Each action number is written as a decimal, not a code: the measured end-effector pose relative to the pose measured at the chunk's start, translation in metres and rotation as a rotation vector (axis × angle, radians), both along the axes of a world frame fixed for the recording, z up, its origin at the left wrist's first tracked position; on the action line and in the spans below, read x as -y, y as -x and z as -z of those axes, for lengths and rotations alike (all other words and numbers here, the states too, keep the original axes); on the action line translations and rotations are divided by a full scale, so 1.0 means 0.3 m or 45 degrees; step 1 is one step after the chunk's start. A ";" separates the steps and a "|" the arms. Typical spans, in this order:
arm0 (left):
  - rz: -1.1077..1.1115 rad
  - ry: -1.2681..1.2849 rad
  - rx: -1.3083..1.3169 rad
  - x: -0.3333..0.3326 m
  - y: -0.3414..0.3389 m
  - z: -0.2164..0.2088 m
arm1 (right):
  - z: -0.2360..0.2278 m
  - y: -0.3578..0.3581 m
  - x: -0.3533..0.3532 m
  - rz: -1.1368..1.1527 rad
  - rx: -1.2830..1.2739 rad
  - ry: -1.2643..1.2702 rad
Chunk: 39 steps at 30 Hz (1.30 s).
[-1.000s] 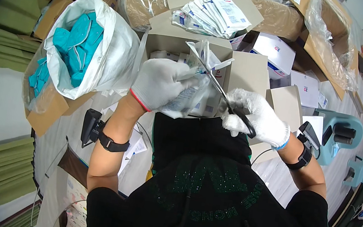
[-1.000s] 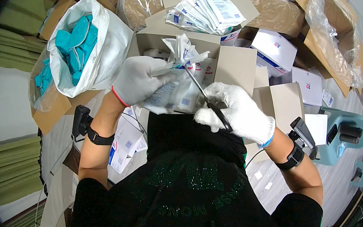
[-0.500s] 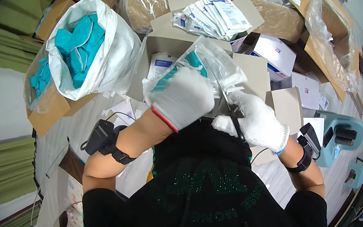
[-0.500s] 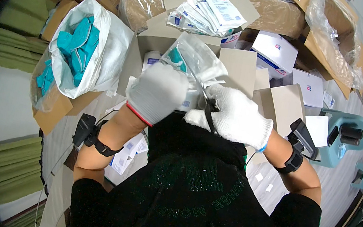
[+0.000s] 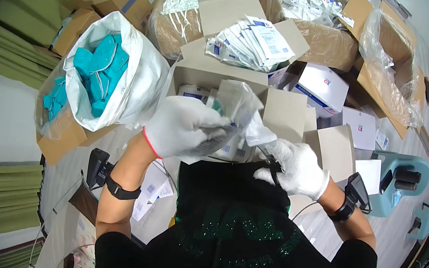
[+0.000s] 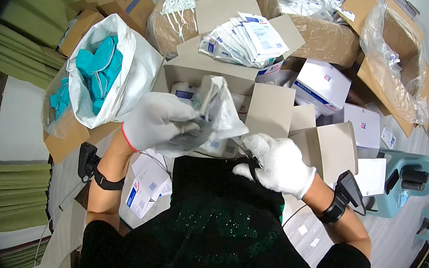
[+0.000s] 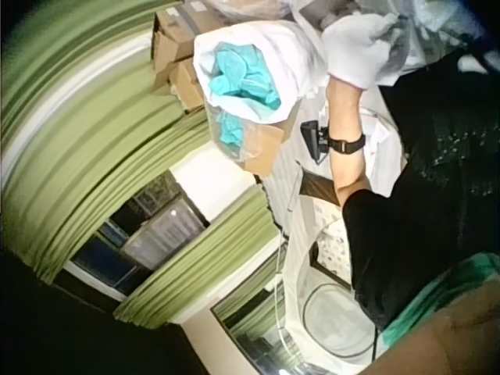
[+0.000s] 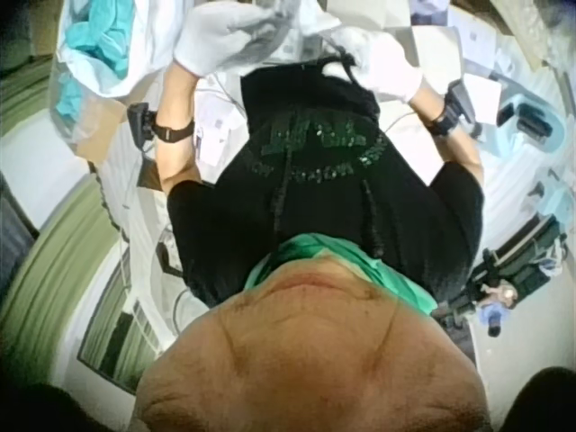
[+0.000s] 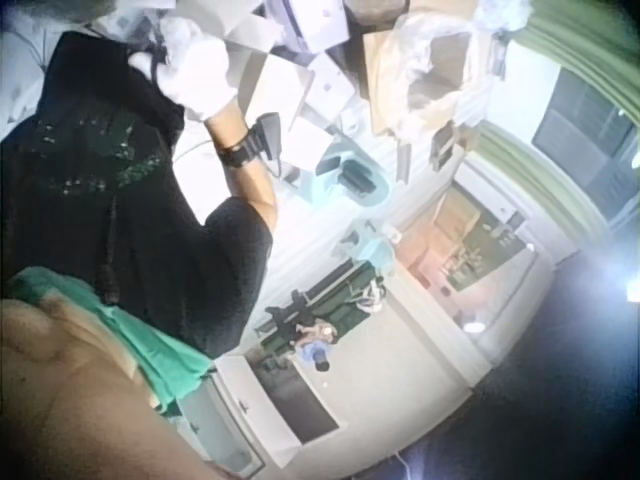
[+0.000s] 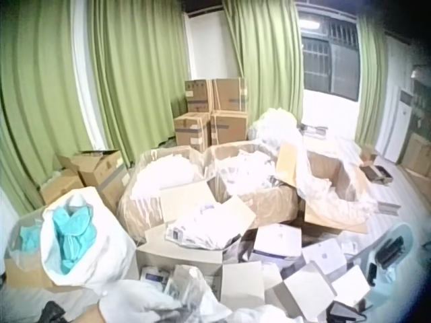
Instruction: The recorder is packing individual medical masks into cardboard boxes and organizing them into larger containers.
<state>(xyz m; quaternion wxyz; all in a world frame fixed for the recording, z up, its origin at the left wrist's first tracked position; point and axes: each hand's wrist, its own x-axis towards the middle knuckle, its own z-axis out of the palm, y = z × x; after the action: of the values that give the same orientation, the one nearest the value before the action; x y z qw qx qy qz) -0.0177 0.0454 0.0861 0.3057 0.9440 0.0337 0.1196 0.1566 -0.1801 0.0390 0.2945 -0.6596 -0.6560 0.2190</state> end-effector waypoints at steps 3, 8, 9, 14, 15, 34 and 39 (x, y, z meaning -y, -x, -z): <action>-0.144 -0.163 -0.027 -0.015 -0.022 -0.061 | -0.045 -0.028 0.012 0.052 -0.278 0.079; -0.289 -0.328 0.134 0.008 -0.113 -0.216 | -0.117 -0.075 0.089 0.120 -0.942 0.282; -0.338 -0.434 0.133 -0.009 -0.149 -0.242 | -0.106 -0.094 0.110 0.130 -0.942 0.234; -0.534 -1.134 0.453 -0.246 -0.459 -0.233 | -0.059 -0.145 0.177 0.460 -0.996 0.165; -0.566 -1.262 0.478 -0.304 -0.532 -0.200 | -0.031 -0.148 0.174 0.529 -1.011 0.110; -0.177 -0.561 -1.205 -0.486 -0.721 0.689 | 0.053 -0.163 0.116 0.811 -1.175 0.071; -0.139 -0.437 -1.219 -0.549 -0.723 0.677 | 0.001 -0.159 0.088 0.750 -1.236 0.131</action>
<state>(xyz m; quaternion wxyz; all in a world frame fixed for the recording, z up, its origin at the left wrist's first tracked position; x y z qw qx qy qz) 0.1992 0.2099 -0.1170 0.0900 0.9264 0.1993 -0.3066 0.2043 -0.2067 0.0385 0.5783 -0.6519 -0.2224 0.4372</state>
